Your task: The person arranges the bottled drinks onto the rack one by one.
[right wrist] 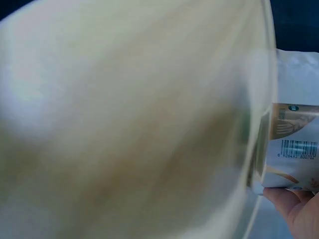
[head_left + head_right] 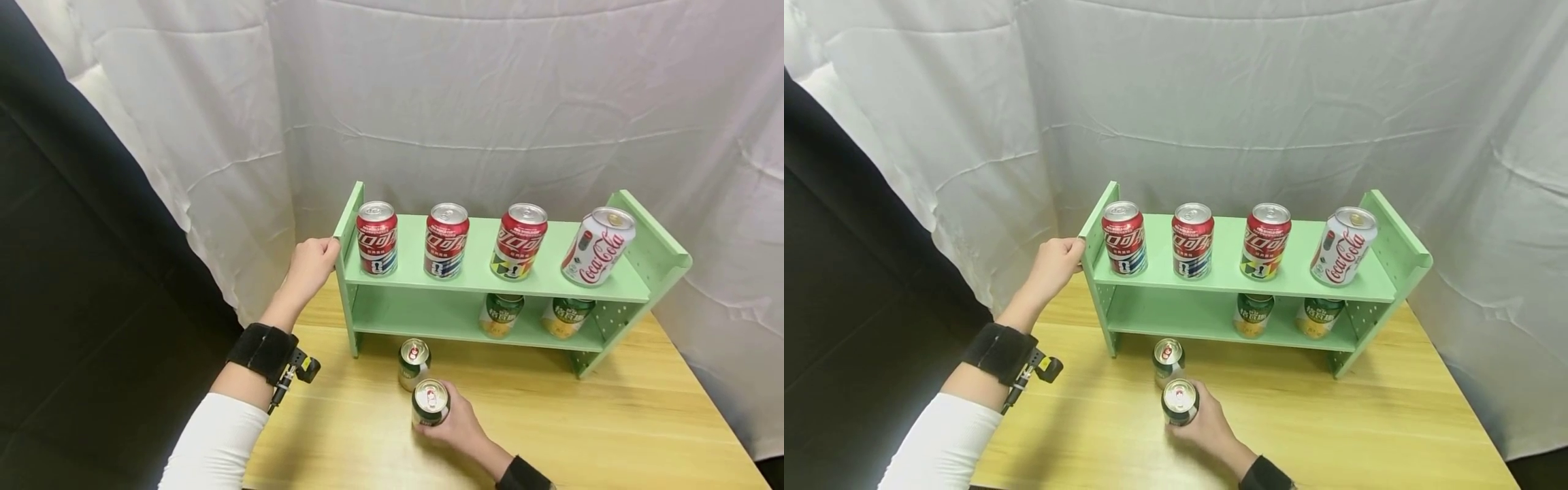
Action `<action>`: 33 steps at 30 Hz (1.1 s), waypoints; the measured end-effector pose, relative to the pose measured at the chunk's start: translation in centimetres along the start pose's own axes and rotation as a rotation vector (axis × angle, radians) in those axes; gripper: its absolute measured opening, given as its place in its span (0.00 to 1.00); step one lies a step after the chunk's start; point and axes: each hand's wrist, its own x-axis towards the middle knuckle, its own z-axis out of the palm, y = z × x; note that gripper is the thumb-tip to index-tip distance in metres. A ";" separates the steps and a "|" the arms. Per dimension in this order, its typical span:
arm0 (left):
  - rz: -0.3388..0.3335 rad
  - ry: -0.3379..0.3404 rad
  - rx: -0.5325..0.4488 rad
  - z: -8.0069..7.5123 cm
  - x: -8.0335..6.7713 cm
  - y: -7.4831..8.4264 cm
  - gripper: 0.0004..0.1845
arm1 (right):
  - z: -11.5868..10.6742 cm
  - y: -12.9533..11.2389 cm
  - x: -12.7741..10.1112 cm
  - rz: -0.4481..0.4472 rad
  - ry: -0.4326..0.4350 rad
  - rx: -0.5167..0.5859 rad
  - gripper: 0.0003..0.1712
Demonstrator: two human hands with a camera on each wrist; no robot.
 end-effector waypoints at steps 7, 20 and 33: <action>-0.005 -0.007 0.005 0.0 0.1 -0.1 0.20 | -3.1 -1.8 1.7 -0.027 -0.124 0.069 0.48; 0.005 -0.016 0.006 0.0 0.3 0.1 0.20 | -7.9 -4.0 6.0 -0.216 -0.212 0.018 0.49; 0.009 -0.007 0.019 0.0 0.1 -0.1 0.20 | -8.3 -5.3 9.6 -0.161 -0.190 0.081 0.48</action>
